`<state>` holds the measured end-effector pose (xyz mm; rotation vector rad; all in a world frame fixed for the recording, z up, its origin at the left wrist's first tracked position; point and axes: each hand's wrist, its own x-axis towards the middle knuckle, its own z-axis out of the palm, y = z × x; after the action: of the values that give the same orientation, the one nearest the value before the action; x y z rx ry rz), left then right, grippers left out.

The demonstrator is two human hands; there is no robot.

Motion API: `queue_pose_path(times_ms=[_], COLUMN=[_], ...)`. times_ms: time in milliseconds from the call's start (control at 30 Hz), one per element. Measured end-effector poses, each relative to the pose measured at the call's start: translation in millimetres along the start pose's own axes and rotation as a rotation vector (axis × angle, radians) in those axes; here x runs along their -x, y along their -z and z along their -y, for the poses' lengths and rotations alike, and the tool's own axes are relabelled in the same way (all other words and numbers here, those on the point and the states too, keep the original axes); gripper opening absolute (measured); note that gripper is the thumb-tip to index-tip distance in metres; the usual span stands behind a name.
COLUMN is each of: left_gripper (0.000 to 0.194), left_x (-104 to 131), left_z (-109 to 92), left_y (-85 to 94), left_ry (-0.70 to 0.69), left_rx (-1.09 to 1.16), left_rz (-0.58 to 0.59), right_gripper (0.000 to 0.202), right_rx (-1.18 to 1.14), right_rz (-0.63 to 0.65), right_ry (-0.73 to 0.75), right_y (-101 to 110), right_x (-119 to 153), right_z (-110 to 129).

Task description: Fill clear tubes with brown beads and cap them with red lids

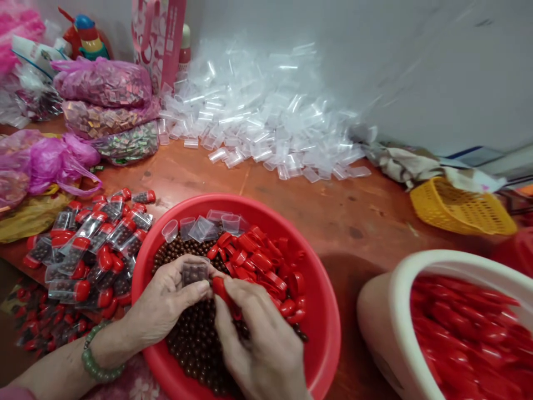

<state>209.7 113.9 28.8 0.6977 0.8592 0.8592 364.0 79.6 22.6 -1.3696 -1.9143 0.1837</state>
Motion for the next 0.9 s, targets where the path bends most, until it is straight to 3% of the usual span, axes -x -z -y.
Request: queue_pose_path(times_ms=[100, 200, 300, 433, 633, 900], left_gripper=[0.016, 0.013, 0.016, 0.022, 0.009, 0.013], left_x=[1, 3, 3, 2, 3, 1], left_z=[-2, -3, -2, -2, -4, 0], left_y=[-1.4, -4.6, -6.7, -6.9, -4.7, -0.6], left_ry=[0.048, 0.063, 0.039, 0.025, 0.049, 0.022], left_rx=[-0.032, -0.160, -0.186, -0.157, -0.251, -0.423], left_rz=[0.084, 0.195, 0.264, 0.274, 0.257, 0.247], right_gripper=[0.020, 0.021, 0.024, 0.028, 0.035, 0.027], right_rx=[-0.317, -0.492, -0.525, -0.401, -0.238, -0.171], right_rz=[-0.028, -0.067, -0.067, 0.012, 0.127, 0.181], right_ry=[-0.309, -0.409, -0.352, -0.200, 0.035, 0.098], right_y=[9, 14, 14, 13, 15, 15], right_x=[-10, -19, -26, -26, -26, -27], right_z=[-10, -10, -3, -2, -10, -13])
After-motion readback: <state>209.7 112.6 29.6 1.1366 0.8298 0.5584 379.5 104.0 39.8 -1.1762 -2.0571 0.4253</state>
